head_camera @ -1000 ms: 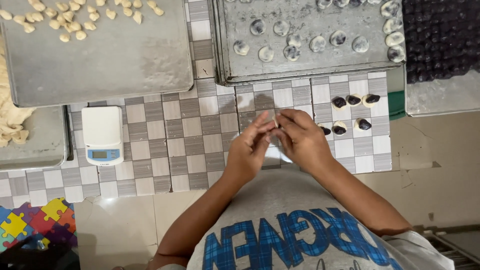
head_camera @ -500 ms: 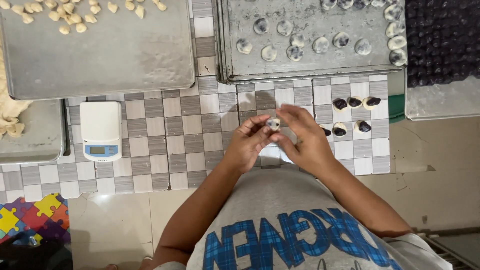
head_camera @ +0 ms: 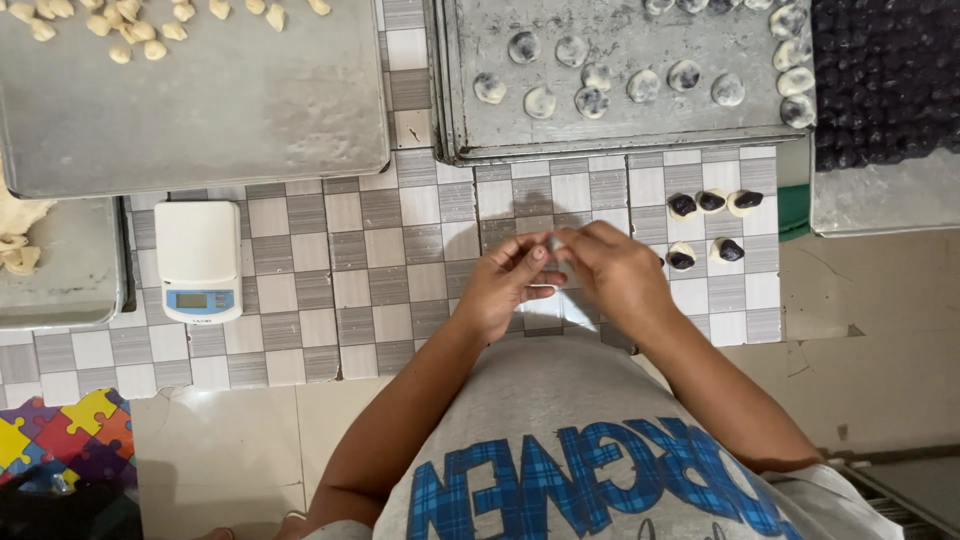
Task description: The person is manually filling small pieces of dough with a dark purple paste and sealing them into balls on a tiled work surface.
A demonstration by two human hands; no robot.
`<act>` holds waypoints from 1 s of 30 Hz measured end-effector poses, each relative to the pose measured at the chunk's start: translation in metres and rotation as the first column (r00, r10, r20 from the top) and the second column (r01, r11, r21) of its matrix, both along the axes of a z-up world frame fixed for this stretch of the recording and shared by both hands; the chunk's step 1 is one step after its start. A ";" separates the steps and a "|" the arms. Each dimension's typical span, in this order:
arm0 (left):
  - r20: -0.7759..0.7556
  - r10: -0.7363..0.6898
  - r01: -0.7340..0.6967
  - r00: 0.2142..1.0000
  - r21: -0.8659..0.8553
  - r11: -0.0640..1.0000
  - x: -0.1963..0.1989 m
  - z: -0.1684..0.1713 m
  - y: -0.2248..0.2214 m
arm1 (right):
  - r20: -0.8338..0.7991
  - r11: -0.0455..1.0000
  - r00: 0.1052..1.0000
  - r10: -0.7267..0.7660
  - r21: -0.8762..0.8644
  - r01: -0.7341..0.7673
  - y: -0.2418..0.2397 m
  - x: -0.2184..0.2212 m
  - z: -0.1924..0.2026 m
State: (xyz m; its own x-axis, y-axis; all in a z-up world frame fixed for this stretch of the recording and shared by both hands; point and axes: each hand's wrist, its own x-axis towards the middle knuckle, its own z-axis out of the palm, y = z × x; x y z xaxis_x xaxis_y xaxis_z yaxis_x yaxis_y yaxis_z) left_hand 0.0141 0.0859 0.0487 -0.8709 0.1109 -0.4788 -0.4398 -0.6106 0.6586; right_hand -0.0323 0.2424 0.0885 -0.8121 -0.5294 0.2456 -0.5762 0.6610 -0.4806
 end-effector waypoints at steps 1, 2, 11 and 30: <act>0.010 -0.042 0.043 0.999 -0.090 0.995 -0.002 0.003 -0.002 | -0.040 0.994 0.999 -0.038 0.101 0.041 0.004 -0.005 -0.009; 0.009 -0.043 0.043 0.999 -0.089 0.995 -0.002 -0.008 -0.006 | -0.040 0.994 0.998 -0.038 0.102 0.042 0.004 -0.010 -0.015; 0.090 0.018 0.009 0.996 -0.295 0.955 0.006 -0.042 -0.045 | -0.083 0.917 0.991 -0.104 0.378 0.127 -0.003 -0.021 -0.041; 0.104 -0.018 0.035 0.994 -0.170 0.985 0.003 -0.047 -0.062 | 0.023 0.882 0.996 0.084 0.463 -0.085 0.009 -0.042 -0.035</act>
State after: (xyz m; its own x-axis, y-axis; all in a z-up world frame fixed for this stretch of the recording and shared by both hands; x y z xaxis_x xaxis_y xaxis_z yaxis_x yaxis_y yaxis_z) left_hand 0.0171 0.0236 0.0020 -0.8145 0.0417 -0.5787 -0.5244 -0.4797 0.7035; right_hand -0.0744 0.2519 0.0534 -0.7594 -0.6490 -0.0465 -0.6391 0.7575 -0.1331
